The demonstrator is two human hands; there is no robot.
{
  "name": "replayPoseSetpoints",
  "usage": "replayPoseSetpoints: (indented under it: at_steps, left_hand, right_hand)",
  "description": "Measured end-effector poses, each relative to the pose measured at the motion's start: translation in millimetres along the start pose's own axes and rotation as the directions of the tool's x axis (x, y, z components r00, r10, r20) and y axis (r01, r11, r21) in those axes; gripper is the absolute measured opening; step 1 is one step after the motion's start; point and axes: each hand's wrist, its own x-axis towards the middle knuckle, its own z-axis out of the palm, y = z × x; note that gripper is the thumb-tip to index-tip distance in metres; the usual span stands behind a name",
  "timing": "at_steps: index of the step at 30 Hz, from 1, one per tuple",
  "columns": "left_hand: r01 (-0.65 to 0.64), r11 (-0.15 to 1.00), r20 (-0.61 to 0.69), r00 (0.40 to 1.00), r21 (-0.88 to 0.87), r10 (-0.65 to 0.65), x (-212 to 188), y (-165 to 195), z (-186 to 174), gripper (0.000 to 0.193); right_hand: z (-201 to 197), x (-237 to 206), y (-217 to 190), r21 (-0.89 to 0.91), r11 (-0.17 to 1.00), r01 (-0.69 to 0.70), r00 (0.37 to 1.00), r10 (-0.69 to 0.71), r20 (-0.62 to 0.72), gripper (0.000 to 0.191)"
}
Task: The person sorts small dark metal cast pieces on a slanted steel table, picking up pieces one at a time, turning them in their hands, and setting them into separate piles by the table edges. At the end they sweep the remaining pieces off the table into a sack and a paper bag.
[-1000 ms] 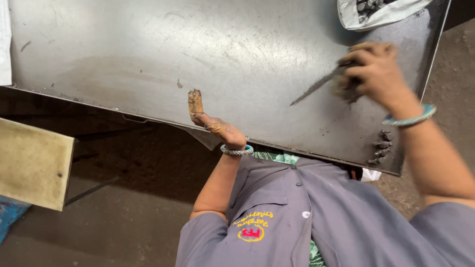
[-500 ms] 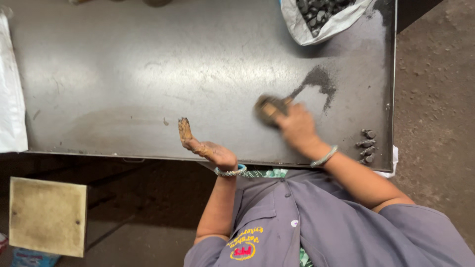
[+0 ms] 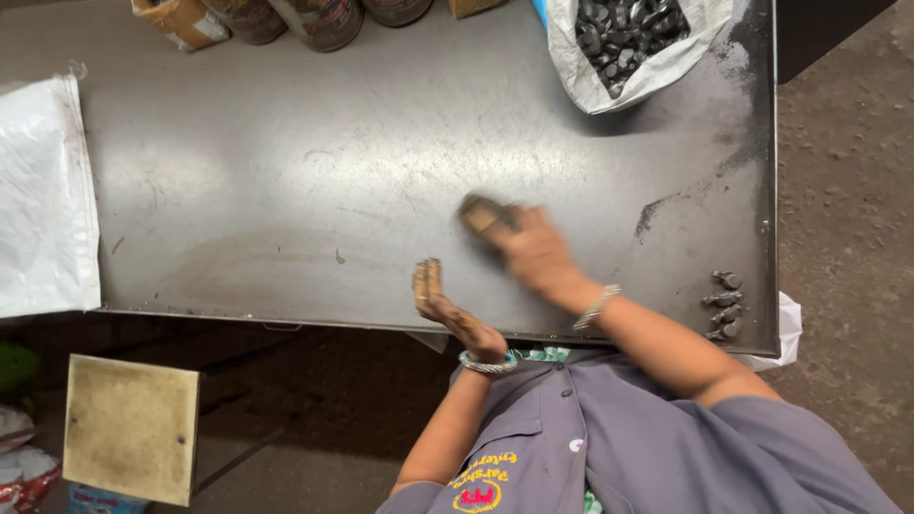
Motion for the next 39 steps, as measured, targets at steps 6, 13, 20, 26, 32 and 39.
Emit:
replayPoseSetpoints:
  at_steps: [6,13,20,26,32,39]
  left_hand:
    - [-0.237,0.958,0.135,0.967,0.161,0.217,-29,-15,0,0.063]
    - [-0.253,0.953,0.404,0.899,0.166,0.169,-61,-12,3,0.069]
    - [-0.255,0.954,0.440,0.883,0.156,0.164,-50,3,12,0.074]
    - [-0.298,0.941,0.434,0.877,0.160,0.204,-59,0,11,0.074]
    - [-0.200,0.974,0.423,0.896,0.105,0.138,-70,-14,8,0.076]
    - [-0.275,0.958,0.302,0.923,0.080,0.239,-69,-47,-3,0.070]
  right_hand:
    - [23,75,-30,-0.112,0.989,0.095,0.992,-0.085,0.089,0.083]
    - [-20,122,56,-0.303,0.883,-0.360,0.933,0.333,-0.137,0.060]
    - [-76,30,149,-0.317,0.764,-0.562,0.799,0.601,0.034,0.053]
    - [-149,5,225,-0.370,0.753,-0.544,0.839,0.490,-0.237,0.061]
    - [-119,-53,96,-0.178,0.960,-0.215,0.976,0.205,-0.078,0.048]
    - [-82,-142,17,-0.055,0.997,0.054,0.992,-0.047,0.120,0.067]
